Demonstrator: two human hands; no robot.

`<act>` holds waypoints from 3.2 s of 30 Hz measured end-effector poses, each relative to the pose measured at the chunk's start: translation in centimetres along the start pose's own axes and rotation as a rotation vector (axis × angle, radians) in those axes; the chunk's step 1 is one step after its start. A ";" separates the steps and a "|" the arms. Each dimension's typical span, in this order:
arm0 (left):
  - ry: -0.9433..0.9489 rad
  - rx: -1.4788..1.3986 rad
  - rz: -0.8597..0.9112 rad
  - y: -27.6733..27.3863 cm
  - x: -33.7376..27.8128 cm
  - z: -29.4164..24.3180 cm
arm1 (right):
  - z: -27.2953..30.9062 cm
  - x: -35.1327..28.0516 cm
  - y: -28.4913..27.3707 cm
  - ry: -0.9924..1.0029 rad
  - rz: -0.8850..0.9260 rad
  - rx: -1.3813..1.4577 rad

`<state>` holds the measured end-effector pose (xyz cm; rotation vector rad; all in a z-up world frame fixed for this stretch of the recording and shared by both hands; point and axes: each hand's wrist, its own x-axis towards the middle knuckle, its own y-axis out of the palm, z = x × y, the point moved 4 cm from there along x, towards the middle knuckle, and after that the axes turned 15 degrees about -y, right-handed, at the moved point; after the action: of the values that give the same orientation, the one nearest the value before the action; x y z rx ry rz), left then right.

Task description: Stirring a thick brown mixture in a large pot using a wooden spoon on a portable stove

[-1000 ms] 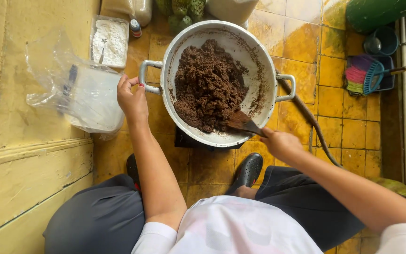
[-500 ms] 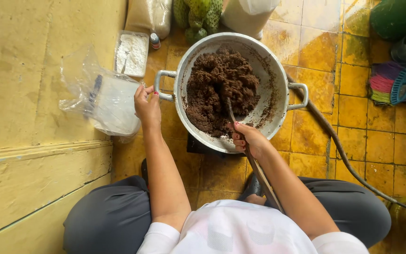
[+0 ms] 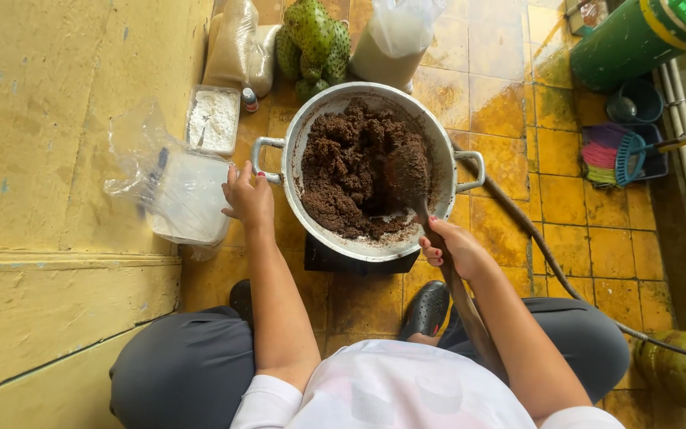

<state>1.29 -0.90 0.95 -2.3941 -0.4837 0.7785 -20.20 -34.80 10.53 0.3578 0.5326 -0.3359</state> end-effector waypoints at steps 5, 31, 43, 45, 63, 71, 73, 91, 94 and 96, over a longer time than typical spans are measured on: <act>-0.010 0.002 0.046 -0.5 -0.6 0.0 | 0.7 2.5 -3.4 -0.214 -0.127 -0.779; -0.019 -0.095 -0.047 1.1 3.1 0.2 | -2.7 0.4 3.1 0.057 0.325 -1.564; -0.012 -0.080 -0.082 0.3 2.5 0.0 | -7.3 8.2 7.6 -0.033 -0.078 -0.226; -0.018 -0.087 -0.095 0.4 2.5 0.0 | -6.9 8.3 7.2 -0.008 0.017 0.048; -0.033 -0.080 -0.104 1.0 3.0 0.8 | 0.9 6.2 -1.8 -0.458 -0.110 -0.589; -0.052 -0.093 -0.079 0.9 2.7 0.7 | 2.0 3.8 1.4 -0.182 0.053 -1.364; -0.062 -0.109 -0.088 0.6 2.8 0.3 | 7.7 1.3 3.3 -0.135 0.126 -1.485; -0.056 -0.137 0.017 -0.3 2.4 -0.3 | -3.8 2.3 9.0 0.261 0.273 -0.693; -0.055 -0.097 0.052 -0.3 2.6 -0.2 | -7.5 6.9 10.4 0.026 0.108 -0.525; -0.057 -0.106 0.057 -0.7 2.1 -0.7 | -8.3 9.5 11.9 -0.046 -0.001 -0.320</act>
<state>3.18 0.40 0.97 -2.4984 -0.4922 0.8685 -11.31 -22.93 1.56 0.0403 0.5311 -0.2536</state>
